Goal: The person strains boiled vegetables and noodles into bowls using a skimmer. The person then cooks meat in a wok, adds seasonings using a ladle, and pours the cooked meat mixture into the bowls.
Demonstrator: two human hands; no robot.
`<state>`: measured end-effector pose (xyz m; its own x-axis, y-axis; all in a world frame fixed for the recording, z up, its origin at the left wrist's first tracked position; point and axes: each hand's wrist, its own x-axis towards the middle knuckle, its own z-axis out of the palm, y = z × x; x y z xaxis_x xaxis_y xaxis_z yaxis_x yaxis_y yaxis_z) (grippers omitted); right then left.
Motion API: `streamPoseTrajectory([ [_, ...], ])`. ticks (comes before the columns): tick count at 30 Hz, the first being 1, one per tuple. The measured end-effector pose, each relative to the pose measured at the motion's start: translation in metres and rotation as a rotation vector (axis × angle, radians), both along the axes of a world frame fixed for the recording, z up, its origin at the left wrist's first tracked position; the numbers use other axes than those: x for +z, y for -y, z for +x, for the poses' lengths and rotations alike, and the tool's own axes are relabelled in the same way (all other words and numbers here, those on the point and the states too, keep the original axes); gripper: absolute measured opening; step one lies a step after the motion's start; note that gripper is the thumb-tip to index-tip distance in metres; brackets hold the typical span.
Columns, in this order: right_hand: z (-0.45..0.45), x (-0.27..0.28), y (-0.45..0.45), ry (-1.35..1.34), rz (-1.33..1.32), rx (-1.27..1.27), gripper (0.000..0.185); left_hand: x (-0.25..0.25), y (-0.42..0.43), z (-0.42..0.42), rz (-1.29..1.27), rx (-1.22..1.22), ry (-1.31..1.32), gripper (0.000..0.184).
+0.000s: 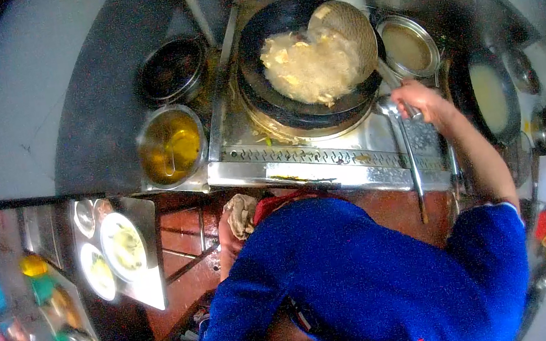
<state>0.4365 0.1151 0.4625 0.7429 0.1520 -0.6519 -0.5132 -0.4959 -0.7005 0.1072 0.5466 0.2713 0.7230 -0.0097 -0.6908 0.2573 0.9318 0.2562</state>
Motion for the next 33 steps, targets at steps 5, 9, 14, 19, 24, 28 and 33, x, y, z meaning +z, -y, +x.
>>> streamPoseTrajectory([
  [5, -0.022, -0.019, -0.028, -0.150, 0.316, -0.178, 0.009, 0.004, -0.007, -0.005, 0.013, -0.071, 0.090, 0.034],
  [9, -0.021, -0.039, -0.044, -0.264, 0.426, -0.260, 0.012, 0.000, -0.012, -0.006, -0.052, -0.033, 0.021, 0.036],
  [14, -0.038, -0.049, -0.090, -0.302, 0.566, -0.283, 0.012, 0.010, -0.005, -0.005, -0.118, 0.016, 0.066, 0.039],
  [19, -0.011, -0.085, -0.099, -0.524, 0.900, -0.373, 0.014, 0.001, -0.008, -0.015, -0.090, 0.000, 0.058, 0.037],
  [24, -0.014, -0.089, -0.109, -0.641, 1.043, -0.408, 0.013, 0.004, -0.007, -0.018, 0.025, 0.079, -0.002, 0.038],
  [28, -0.010, -0.093, -0.110, -0.715, 1.233, -0.439, 0.008, 0.006, -0.007, -0.018, 0.069, 0.054, -0.040, 0.038],
  [33, -0.041, -0.065, -0.095, -0.577, 1.302, -0.492, 0.016, 0.015, -0.006, -0.010, 0.051, 0.035, 0.018, 0.035],
])
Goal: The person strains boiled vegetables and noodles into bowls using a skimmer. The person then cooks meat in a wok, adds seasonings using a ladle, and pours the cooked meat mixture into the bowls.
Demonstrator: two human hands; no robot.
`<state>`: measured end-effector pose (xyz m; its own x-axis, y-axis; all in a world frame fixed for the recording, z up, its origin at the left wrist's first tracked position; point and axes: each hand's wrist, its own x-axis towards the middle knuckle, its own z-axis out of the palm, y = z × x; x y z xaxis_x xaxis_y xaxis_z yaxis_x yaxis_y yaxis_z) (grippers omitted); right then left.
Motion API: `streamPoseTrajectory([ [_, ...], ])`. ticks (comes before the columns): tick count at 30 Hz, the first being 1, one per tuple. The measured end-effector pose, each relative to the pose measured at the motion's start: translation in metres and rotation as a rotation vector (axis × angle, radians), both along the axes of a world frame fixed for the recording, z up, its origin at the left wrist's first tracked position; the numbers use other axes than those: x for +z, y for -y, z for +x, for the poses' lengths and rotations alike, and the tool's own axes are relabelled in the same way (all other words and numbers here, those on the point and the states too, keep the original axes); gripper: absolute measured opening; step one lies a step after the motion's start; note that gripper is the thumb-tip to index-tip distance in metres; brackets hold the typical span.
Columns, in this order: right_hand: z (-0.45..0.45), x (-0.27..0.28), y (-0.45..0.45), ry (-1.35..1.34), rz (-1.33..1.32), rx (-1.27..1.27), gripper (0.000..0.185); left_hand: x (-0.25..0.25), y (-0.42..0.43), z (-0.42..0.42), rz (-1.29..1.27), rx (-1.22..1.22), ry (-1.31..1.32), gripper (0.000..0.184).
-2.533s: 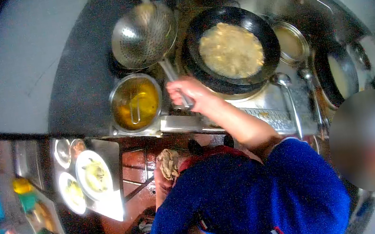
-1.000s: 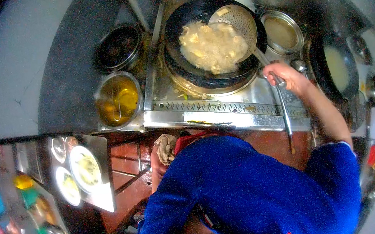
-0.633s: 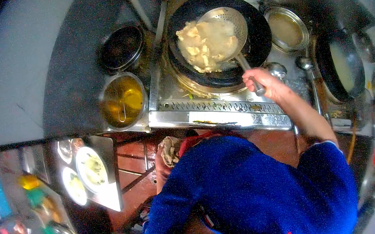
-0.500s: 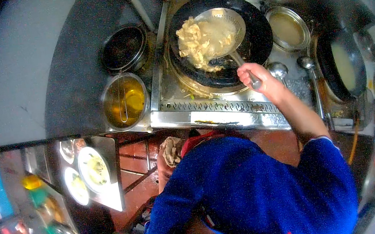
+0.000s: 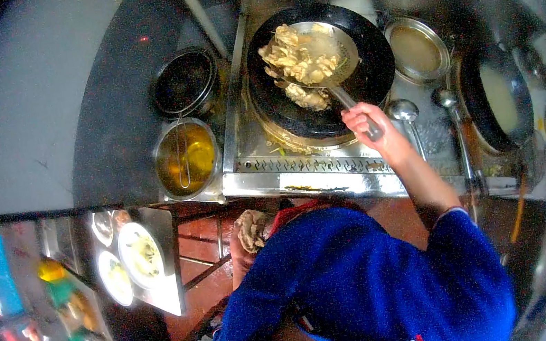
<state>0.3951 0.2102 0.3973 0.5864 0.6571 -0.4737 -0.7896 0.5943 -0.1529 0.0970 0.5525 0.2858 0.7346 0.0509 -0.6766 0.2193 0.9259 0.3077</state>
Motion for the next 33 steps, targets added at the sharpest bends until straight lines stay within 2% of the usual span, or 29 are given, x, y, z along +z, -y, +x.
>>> streamPoseTrajectory([
  [4, -0.020, 0.004, 0.003, 0.164, -0.141, 0.004, 0.022, 0.002, 0.001, 0.003, -0.018, 0.050, 0.055, 0.034],
  [5, -0.026, 0.001, -0.005, 0.171, -0.170, -0.004, 0.022, 0.000, 0.001, 0.000, -0.024, 0.017, 0.019, 0.034],
  [7, -0.021, 0.029, -0.024, 0.119, -0.232, -0.077, 0.018, -0.009, 0.002, 0.003, -0.034, -0.035, -0.028, 0.034],
  [9, -0.026, 0.035, -0.026, 0.109, -0.227, -0.058, 0.016, -0.017, -0.005, 0.001, -0.060, -0.037, -0.008, 0.035],
  [11, -0.019, 0.003, -0.019, 0.037, -0.093, 0.087, 0.015, -0.013, -0.005, -0.002, -0.021, 0.032, -0.022, 0.034],
  [12, -0.023, 0.011, -0.031, 0.060, -0.140, 0.067, 0.015, -0.014, -0.008, -0.005, -0.036, 0.031, 0.016, 0.033],
  [13, -0.023, 0.009, -0.042, 0.067, -0.087, 0.070, 0.016, -0.017, -0.010, -0.009, 0.013, 0.040, 0.010, 0.032],
  [17, -0.016, 0.029, -0.108, 0.175, 0.023, 0.141, 0.017, -0.018, -0.015, -0.021, -0.067, 0.096, 0.004, 0.033],
  [18, -0.014, 0.037, -0.128, 0.154, -0.051, 0.160, 0.018, -0.024, -0.017, -0.023, -0.076, 0.097, 0.000, 0.034],
  [21, 0.006, 0.026, -0.193, 0.153, -0.058, 0.223, 0.016, 0.005, -0.027, -0.035, 0.008, 0.066, -0.085, 0.038],
  [22, 0.011, 0.020, -0.216, 0.115, 0.027, 0.231, 0.015, 0.022, -0.029, -0.036, 0.038, 0.061, -0.191, 0.037],
  [23, 0.016, 0.020, -0.239, 0.035, 0.170, 0.319, 0.012, -0.024, -0.038, -0.049, -0.228, 0.066, 0.144, 0.032],
  [24, 0.017, 0.015, -0.262, 0.115, 0.097, 0.257, 0.009, 0.017, -0.031, -0.037, -0.099, 0.134, 0.098, 0.025],
  [25, 0.023, 0.008, -0.283, -0.026, 0.324, 0.329, 0.009, 0.004, -0.033, -0.040, -0.081, 0.141, 0.212, 0.025],
  [27, 0.023, -0.004, -0.321, 0.009, 0.399, 0.353, 0.013, 0.028, -0.032, -0.038, -0.039, 0.194, 0.069, 0.030],
  [29, 0.008, -0.001, -0.353, 0.174, 0.060, 0.210, 0.017, 0.020, -0.032, -0.041, -0.041, 0.186, 0.154, 0.035],
  [30, 0.014, -0.014, -0.356, 0.040, 0.225, 0.349, 0.029, 0.014, -0.030, -0.041, -0.045, 0.168, 0.194, 0.038],
  [31, -0.002, -0.001, -0.354, 0.322, 0.109, 0.387, 0.038, 0.013, -0.030, -0.041, -0.051, 0.171, 0.219, 0.039],
  [33, -0.044, 0.023, -0.328, 0.595, -0.354, 0.505, 0.043, 0.012, -0.028, -0.039, -0.079, 0.127, 0.273, 0.040],
])
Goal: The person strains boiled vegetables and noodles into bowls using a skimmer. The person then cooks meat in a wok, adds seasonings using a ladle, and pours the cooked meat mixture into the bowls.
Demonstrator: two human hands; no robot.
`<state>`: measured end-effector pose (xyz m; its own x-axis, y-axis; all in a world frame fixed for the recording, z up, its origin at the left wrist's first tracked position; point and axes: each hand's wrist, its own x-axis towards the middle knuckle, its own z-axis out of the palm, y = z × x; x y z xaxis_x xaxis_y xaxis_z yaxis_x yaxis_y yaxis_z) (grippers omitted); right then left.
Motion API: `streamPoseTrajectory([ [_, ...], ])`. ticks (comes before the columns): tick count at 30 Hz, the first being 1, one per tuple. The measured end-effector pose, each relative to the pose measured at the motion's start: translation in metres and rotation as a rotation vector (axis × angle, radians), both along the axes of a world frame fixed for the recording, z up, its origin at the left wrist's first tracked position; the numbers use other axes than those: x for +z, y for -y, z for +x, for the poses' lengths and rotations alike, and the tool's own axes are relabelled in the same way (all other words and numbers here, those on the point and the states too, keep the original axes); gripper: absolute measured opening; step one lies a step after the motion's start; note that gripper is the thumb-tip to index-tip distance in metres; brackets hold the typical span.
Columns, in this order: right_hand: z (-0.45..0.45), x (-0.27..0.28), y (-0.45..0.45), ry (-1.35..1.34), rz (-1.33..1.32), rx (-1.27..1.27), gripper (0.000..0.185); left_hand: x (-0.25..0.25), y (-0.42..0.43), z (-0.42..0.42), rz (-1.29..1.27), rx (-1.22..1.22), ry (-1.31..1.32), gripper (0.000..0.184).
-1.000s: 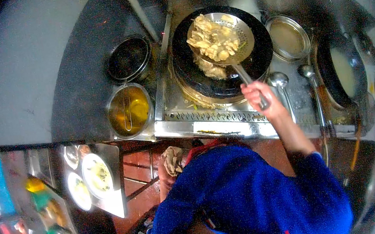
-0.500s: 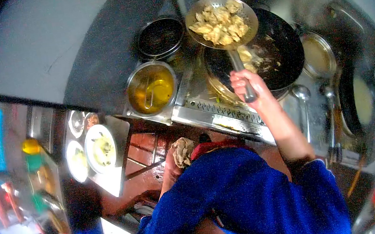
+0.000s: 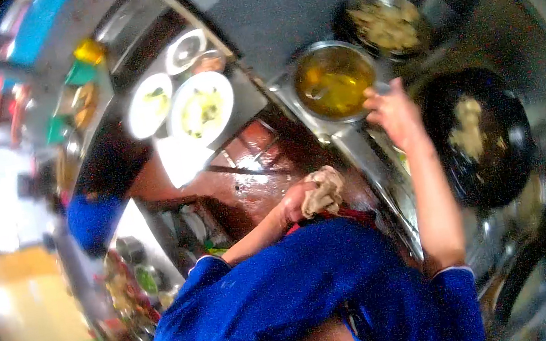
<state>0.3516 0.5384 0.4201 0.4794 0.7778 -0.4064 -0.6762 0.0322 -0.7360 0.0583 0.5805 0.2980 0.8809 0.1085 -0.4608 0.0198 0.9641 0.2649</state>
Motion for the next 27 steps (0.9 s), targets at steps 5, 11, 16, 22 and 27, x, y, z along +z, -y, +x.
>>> streamPoseTrajectory([
  [5, -0.059, -0.054, 0.184, 1.098, -0.528, 0.178, 0.041, 0.004, 0.011, 0.017, -0.245, -0.149, -0.073, 0.043],
  [11, -0.099, -0.094, 0.463, 1.088, -1.506, -0.300, 0.044, 0.008, 0.057, 0.102, -0.255, -0.360, 0.124, 0.047],
  [16, -0.169, -0.135, 0.545, 0.403, -1.208, -0.843, 0.029, 0.005, 0.120, 0.194, -0.126, -0.309, 0.095, 0.045],
  [22, -0.210, -0.156, 0.549, 0.807, -1.605, -0.438, 0.024, 0.034, 0.196, 0.272, 0.017, -0.230, 0.066, 0.047],
  [27, -0.200, -0.170, 0.562, 0.833, -1.265, -0.712, 0.020, 0.000, 0.226, 0.286, 0.202, -0.152, -0.043, 0.034],
])
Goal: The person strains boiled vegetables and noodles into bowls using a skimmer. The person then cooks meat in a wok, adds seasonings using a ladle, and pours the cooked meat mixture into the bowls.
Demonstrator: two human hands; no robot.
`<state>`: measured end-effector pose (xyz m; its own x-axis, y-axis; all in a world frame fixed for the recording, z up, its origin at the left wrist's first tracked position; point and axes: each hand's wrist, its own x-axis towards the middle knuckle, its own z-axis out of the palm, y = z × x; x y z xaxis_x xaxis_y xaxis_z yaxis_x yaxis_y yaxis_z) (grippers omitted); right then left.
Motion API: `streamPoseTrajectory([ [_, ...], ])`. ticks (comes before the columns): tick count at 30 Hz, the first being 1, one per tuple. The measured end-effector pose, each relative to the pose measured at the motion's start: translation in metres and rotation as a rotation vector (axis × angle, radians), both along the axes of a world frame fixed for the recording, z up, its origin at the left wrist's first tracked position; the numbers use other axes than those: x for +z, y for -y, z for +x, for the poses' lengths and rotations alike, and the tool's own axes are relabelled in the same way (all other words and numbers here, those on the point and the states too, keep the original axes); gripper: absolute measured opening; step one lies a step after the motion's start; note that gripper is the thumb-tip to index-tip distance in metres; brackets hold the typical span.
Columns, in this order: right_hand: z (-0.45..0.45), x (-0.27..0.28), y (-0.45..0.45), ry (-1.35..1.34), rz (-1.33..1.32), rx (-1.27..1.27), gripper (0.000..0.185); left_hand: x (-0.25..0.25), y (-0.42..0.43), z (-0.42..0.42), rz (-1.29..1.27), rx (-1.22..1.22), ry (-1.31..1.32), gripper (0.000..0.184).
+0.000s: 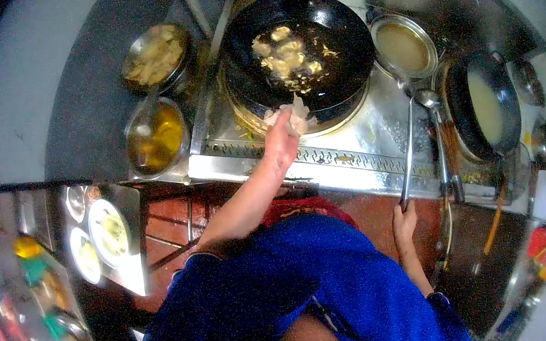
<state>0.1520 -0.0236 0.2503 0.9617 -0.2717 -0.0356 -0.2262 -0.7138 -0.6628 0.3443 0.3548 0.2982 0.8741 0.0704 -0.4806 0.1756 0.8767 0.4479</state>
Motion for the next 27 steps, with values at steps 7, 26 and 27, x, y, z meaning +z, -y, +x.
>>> streamPoseTrajectory([
  [7, 0.132, 0.117, -0.057, -0.137, 0.316, 0.206, 0.017, -0.015, -0.001, 0.025, -0.049, -0.036, -0.148, 0.025],
  [26, 0.407, 0.221, -0.166, 0.207, -0.794, 0.775, 0.036, 0.007, -0.015, 0.022, 0.000, 0.015, -0.230, 0.015],
  [27, 0.408, 0.226, -0.169, 0.203, -0.859, 0.823, 0.038, 0.024, -0.015, 0.019, -0.066, 0.057, -0.219, 0.010],
])
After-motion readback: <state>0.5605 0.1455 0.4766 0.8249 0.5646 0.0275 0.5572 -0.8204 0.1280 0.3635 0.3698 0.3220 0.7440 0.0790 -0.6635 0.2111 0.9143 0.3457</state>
